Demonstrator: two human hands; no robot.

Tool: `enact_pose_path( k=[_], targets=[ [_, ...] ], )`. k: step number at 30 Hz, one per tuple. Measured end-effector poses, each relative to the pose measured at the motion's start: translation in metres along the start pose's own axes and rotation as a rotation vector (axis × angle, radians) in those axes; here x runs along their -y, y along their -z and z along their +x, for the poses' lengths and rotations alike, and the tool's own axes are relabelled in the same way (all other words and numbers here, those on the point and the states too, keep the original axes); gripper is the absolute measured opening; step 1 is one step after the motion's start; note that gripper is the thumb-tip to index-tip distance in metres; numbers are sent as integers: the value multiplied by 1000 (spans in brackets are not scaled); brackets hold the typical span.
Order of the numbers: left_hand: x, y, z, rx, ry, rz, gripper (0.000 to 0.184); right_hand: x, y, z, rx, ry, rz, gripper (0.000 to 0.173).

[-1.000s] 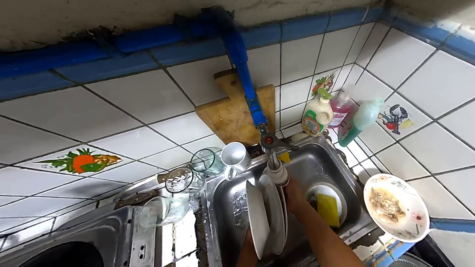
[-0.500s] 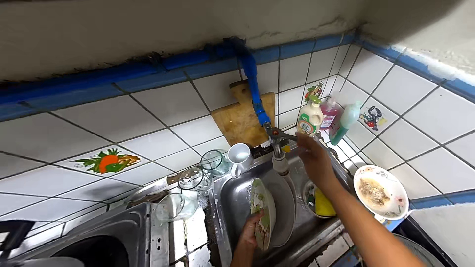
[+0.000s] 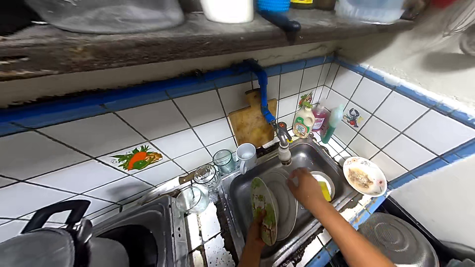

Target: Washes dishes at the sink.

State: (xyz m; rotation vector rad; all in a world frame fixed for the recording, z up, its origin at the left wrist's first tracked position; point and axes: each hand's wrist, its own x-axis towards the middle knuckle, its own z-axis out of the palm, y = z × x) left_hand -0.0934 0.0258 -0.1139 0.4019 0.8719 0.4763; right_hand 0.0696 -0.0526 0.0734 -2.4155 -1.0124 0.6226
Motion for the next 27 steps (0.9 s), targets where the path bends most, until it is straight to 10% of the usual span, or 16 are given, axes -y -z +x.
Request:
enact_pose_path(
  k=[11,27],
  targets=[
    [13,20,-10,138,-65,36,26,8,-48,-35,-28,-221,144,23],
    [2,25,-44,258,78,-109,36,94,46,-85,-329,148,-323,27]
  ],
)
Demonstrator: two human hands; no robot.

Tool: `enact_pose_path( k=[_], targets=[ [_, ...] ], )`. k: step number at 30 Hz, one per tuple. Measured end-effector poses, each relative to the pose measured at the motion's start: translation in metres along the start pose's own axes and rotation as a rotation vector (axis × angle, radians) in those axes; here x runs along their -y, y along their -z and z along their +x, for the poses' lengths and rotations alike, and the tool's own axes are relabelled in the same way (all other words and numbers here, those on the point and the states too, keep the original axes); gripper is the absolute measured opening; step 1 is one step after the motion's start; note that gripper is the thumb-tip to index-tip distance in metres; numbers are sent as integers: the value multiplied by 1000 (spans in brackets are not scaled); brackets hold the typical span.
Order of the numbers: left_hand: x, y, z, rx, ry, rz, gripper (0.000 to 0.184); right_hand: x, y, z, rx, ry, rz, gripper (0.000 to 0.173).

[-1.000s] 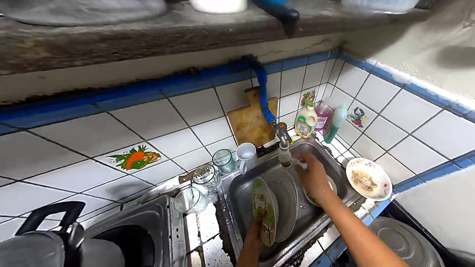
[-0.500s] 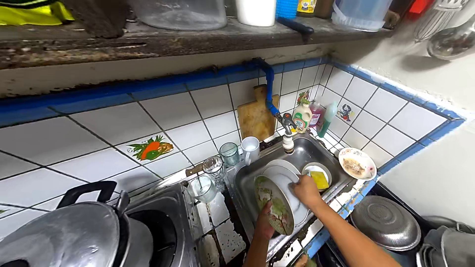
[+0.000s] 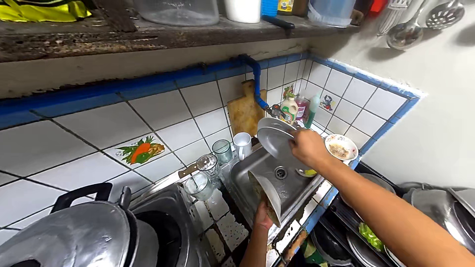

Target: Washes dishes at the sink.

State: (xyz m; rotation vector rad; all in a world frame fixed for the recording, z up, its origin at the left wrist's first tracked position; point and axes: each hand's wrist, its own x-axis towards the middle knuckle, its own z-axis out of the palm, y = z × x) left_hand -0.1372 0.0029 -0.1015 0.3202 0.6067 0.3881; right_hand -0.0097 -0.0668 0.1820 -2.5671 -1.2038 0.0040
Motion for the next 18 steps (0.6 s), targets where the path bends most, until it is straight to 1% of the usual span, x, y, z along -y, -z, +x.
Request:
enact_pose_path(
  k=[3,5,9,12,18],
  targets=[
    [2,9,5,48,32,-43,38,-6,6,-4,-96,102,-68,30],
    [1,6,6,55,35,-16,35,-10,8,-9,-162,159,-98,30],
    [2,7,10,104,49,17,37,-21,8,-15,-305,308,-198,31],
    [2,7,10,122,55,32,40,-30,4,-16,-394,421,-247,27],
    [4,6,12,100,52,39,38,-40,1,-16,-333,430,-230,26]
  ],
)
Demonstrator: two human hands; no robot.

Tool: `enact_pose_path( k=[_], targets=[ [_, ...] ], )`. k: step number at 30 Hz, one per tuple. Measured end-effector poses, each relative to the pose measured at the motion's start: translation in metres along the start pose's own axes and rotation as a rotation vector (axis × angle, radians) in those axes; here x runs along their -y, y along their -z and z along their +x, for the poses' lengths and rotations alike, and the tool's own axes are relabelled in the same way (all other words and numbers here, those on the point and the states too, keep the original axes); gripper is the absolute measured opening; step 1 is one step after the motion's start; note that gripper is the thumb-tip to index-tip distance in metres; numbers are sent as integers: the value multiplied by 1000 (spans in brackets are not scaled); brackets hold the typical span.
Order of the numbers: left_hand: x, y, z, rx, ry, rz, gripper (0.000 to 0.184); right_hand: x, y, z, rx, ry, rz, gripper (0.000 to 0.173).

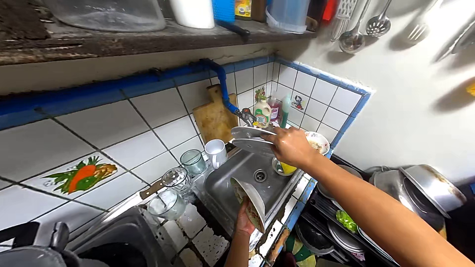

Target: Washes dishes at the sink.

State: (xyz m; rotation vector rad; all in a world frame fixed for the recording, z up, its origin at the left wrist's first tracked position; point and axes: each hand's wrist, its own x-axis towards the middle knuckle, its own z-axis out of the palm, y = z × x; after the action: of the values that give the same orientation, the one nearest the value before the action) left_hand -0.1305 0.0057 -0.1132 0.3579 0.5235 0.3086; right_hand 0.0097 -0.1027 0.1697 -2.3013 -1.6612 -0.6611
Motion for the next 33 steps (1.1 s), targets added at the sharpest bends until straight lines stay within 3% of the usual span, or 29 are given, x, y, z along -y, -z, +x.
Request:
enact_pose_path(
  k=[12,23,33],
  targets=[
    [0,1,1,-15,-24,66,36,-6,-30,-16,121,-8,79,32],
    [3,4,2,-51,-83,166,41,0,-55,-38,390,-121,159,38],
    [7,18,9,25,-99,170,41,3,-59,-60,503,-142,156,40]
  ],
)
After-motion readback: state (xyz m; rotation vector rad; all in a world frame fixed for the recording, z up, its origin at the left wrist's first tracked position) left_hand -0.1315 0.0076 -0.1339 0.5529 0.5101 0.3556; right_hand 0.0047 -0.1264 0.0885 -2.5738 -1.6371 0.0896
